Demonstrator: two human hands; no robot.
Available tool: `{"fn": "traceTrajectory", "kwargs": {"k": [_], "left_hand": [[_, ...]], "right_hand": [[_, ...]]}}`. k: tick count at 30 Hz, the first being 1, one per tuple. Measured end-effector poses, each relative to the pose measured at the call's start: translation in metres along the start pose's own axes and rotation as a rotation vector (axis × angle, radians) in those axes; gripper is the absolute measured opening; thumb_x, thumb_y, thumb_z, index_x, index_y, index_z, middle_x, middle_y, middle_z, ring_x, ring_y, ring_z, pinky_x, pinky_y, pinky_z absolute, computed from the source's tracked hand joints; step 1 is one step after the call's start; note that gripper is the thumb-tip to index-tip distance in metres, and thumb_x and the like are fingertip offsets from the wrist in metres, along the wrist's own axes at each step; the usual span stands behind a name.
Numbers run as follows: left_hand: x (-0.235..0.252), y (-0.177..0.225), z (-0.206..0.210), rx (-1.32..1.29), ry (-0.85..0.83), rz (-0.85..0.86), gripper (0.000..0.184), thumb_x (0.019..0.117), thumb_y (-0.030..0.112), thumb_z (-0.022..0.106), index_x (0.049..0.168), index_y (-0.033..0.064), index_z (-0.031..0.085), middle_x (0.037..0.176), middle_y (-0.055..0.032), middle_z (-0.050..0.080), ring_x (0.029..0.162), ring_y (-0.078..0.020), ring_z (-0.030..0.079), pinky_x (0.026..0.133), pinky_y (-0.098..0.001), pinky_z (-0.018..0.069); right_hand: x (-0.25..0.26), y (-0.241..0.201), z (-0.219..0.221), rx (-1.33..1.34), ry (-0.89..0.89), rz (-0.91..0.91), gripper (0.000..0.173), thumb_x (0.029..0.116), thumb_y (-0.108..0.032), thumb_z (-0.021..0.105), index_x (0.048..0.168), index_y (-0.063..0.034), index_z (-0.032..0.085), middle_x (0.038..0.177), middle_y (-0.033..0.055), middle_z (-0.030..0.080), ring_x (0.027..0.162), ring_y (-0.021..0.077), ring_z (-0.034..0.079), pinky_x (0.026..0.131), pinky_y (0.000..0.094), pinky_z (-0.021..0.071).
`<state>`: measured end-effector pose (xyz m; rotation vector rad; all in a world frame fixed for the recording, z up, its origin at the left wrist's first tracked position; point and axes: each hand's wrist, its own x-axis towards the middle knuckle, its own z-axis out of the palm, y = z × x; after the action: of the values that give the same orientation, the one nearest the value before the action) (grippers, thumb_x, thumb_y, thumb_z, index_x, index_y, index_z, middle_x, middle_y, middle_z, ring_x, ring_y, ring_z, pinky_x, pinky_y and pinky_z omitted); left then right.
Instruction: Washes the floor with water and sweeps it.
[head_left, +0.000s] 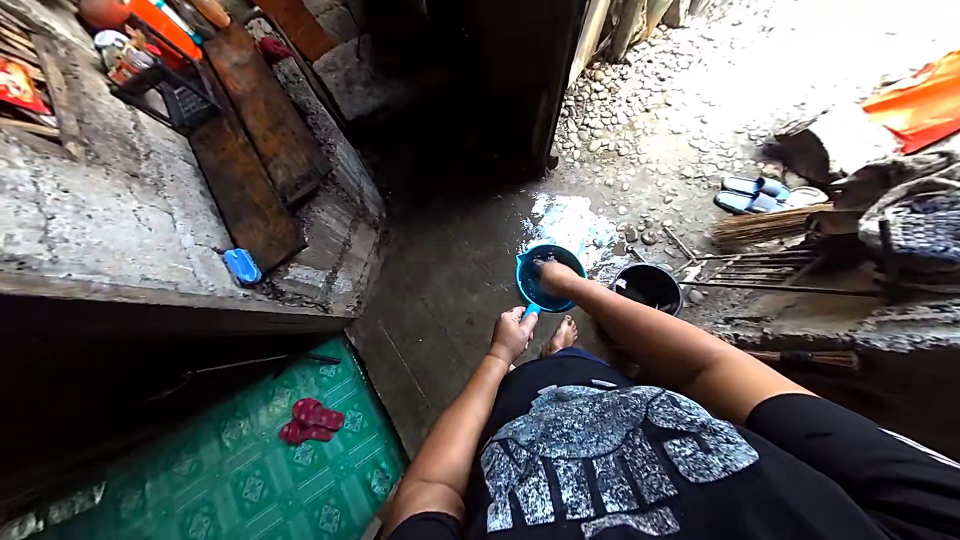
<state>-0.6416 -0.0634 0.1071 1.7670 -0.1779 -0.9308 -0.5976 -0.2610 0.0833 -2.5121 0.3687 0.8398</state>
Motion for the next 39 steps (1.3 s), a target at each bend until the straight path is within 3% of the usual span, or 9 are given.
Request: {"fn": "traceTrajectory", "kwargs": {"k": [4, 8, 12, 15, 18, 21, 24, 32, 39], "left_hand": [[0.000, -0.005, 0.000, 0.038, 0.003, -0.010, 0.030, 0.1067, 0.023, 0.053, 0.108, -0.0031, 0.067, 0.062, -0.0013, 0.058, 0.048, -0.0080, 0.051, 0.051, -0.0251, 0.0478], [-0.003, -0.010, -0.003, 0.038, 0.002, -0.071, 0.033, 0.1085, 0.024, 0.049, 0.113, -0.0036, 0.066, 0.067, -0.0038, 0.060, 0.050, -0.0095, 0.053, 0.054, -0.0274, 0.0499], [-0.006, -0.017, -0.009, -0.056, 0.024, -0.124, 0.040, 0.1120, 0.028, 0.042, 0.109, -0.0036, 0.066, 0.066, -0.0042, 0.059, 0.048, -0.0101, 0.052, 0.051, -0.0268, 0.0487], [-0.010, -0.019, -0.008, -0.174, 0.038, -0.169, 0.043, 0.1136, 0.030, 0.036, 0.109, -0.0036, 0.063, 0.061, -0.0029, 0.058, 0.044, -0.0090, 0.051, 0.046, -0.0246, 0.0469], [-0.012, -0.021, -0.010, -0.332, 0.052, -0.227, 0.045, 0.1144, 0.033, 0.034, 0.114, -0.0038, 0.060, 0.061, -0.0047, 0.059, 0.044, -0.0108, 0.053, 0.045, -0.0250, 0.0483], [-0.004, -0.031, -0.024, -0.338, 0.009, -0.295, 0.052, 0.1146, 0.038, 0.029, 0.126, -0.0037, 0.059, 0.085, -0.0156, 0.069, 0.066, -0.0219, 0.069, 0.063, -0.0375, 0.0610], [0.029, -0.052, -0.034, -0.314, 0.026, -0.428, 0.059, 0.1146, 0.039, 0.021, 0.135, -0.0030, 0.056, 0.119, -0.0242, 0.066, 0.102, -0.0319, 0.069, 0.088, -0.0495, 0.0573], [0.145, -0.043, -0.018, -0.234, 0.181, -0.369, 0.037, 0.1024, 0.015, 0.059, 0.136, -0.0001, 0.060, 0.131, -0.0243, 0.063, 0.122, -0.0358, 0.061, 0.103, -0.0534, 0.0488], [0.175, 0.026, -0.011, 0.117, 0.035, -0.152, 0.033, 0.1061, 0.016, 0.053, 0.130, -0.0035, 0.065, 0.136, -0.0245, 0.062, 0.132, -0.0375, 0.056, 0.113, -0.0550, 0.0426]], "right_hand": [[-0.007, -0.012, 0.009, 0.111, -0.249, -0.103, 0.041, 0.1037, -0.022, 0.061, 0.132, 0.0075, 0.058, 0.127, 0.0321, 0.062, 0.120, 0.0454, 0.060, 0.102, 0.0632, 0.0454], [-0.028, -0.015, 0.003, 0.278, -0.287, -0.235, 0.031, 0.1052, -0.012, 0.053, 0.130, 0.0010, 0.065, 0.126, 0.0242, 0.066, 0.117, 0.0369, 0.064, 0.103, 0.0566, 0.0473], [-0.059, -0.008, -0.010, -0.052, -0.353, -0.326, 0.038, 0.0997, -0.018, 0.059, 0.135, -0.0077, 0.066, 0.123, 0.0205, 0.070, 0.116, 0.0377, 0.065, 0.105, 0.0625, 0.0445], [-0.065, 0.002, -0.001, -0.370, -0.291, -0.351, 0.031, 0.1032, -0.025, 0.061, 0.124, -0.0039, 0.071, 0.124, 0.0198, 0.070, 0.128, 0.0391, 0.059, 0.124, 0.0635, 0.0199], [-0.066, -0.003, -0.003, -0.477, -0.208, -0.421, 0.027, 0.1039, -0.010, 0.050, 0.120, -0.0034, 0.071, 0.120, 0.0196, 0.072, 0.126, 0.0409, 0.060, 0.124, 0.0678, 0.0114], [-0.072, -0.021, -0.020, -0.523, -0.233, -0.440, 0.026, 0.1032, -0.009, 0.053, 0.120, -0.0054, 0.072, 0.118, 0.0187, 0.073, 0.124, 0.0408, 0.062, 0.123, 0.0688, 0.0148], [-0.077, -0.038, -0.034, -0.577, -0.313, -0.404, 0.025, 0.1028, -0.013, 0.057, 0.121, -0.0065, 0.073, 0.120, 0.0188, 0.072, 0.126, 0.0416, 0.060, 0.120, 0.0712, 0.0187], [-0.101, -0.066, -0.065, -0.596, -0.382, -0.271, 0.026, 0.1003, -0.014, 0.059, 0.123, -0.0095, 0.072, 0.122, 0.0179, 0.071, 0.123, 0.0406, 0.061, 0.113, 0.0691, 0.0305], [-0.119, -0.016, -0.065, -0.470, -0.183, -0.222, 0.022, 0.0999, -0.014, 0.062, 0.118, -0.0098, 0.074, 0.119, 0.0156, 0.073, 0.127, 0.0391, 0.059, 0.114, 0.0647, 0.0336]]}}
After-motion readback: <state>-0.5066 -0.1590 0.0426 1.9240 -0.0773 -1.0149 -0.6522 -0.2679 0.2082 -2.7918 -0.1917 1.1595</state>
